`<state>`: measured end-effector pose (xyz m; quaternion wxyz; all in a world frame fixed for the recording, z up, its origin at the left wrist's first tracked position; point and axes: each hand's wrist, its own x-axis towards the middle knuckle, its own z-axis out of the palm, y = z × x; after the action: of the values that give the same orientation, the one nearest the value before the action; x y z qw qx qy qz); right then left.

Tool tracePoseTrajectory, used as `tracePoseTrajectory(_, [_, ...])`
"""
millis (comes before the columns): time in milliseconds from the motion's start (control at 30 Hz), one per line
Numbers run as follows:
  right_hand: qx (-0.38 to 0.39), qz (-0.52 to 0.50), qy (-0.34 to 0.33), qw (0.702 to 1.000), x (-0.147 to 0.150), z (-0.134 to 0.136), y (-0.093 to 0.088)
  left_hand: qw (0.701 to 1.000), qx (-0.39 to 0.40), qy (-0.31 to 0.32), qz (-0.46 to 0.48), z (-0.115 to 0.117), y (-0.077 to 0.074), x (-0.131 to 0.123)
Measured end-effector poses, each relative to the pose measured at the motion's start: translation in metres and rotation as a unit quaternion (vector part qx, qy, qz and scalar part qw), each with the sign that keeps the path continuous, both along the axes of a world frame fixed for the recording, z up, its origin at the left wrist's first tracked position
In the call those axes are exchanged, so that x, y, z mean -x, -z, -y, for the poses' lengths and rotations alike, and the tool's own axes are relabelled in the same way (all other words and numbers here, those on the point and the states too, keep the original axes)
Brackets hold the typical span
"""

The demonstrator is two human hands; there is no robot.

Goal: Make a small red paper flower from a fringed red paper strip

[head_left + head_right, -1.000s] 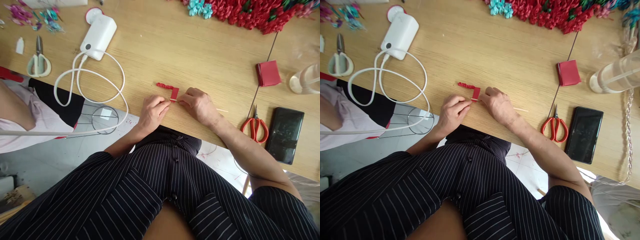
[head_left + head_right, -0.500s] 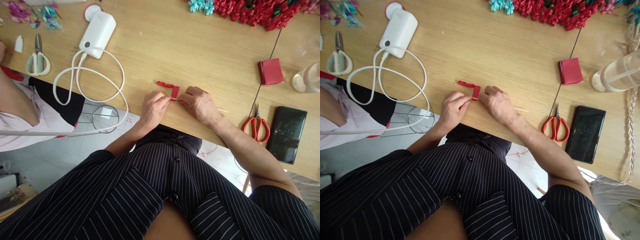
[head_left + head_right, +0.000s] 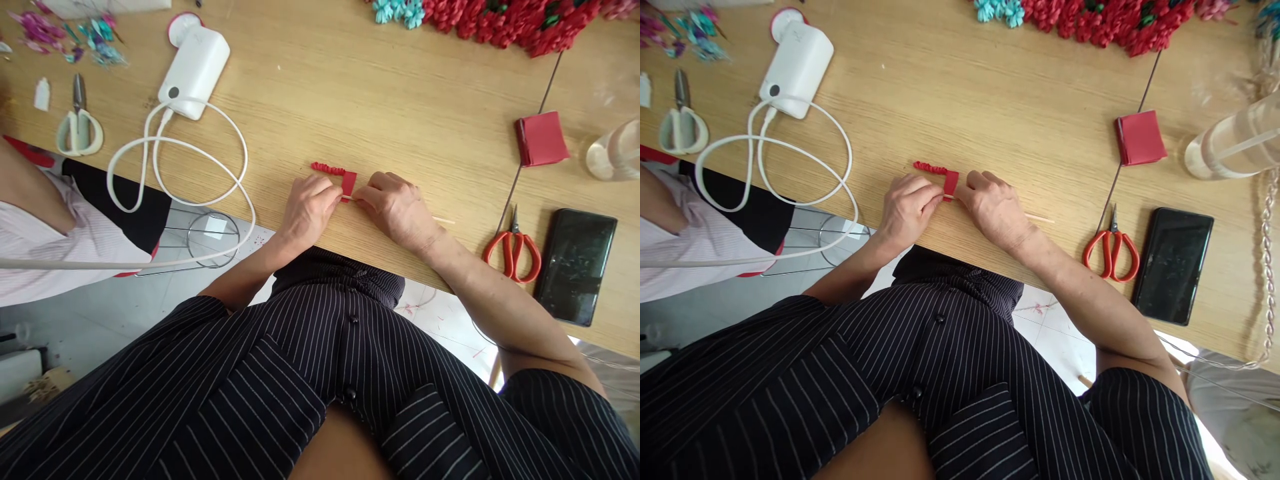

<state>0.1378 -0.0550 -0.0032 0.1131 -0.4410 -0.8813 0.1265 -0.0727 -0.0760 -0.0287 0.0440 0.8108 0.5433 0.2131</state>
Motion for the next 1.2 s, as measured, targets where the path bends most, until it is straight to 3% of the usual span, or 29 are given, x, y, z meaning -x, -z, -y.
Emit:
tracePoseTrajectory(367, [-0.017,0.0,0.006,1.0,0.004,0.002,0.002,0.998,0.052,0.022,0.008,-0.002,-0.001,0.006])
tracePoseTrajectory(600, [-0.02,-0.01,0.01,1.0,0.006,0.001,0.003,0.996,0.037,0.073,-0.044,-0.014,0.002,0.013])
tracePoseTrajectory(733, [-0.029,0.009,0.001,1.0,0.007,0.0,0.003,0.995,0.018,0.096,-0.015,-0.019,0.006,0.016])
tracePoseTrajectory(967, [-0.011,0.013,0.007,1.0,0.01,-0.001,0.004,0.997,-0.019,0.059,0.049,-0.008,0.007,0.016])
tracePoseTrajectory(1200, [0.027,-0.008,0.024,0.999,0.009,0.0,0.0,0.997,0.026,0.071,-0.029,-0.007,0.0,0.014])
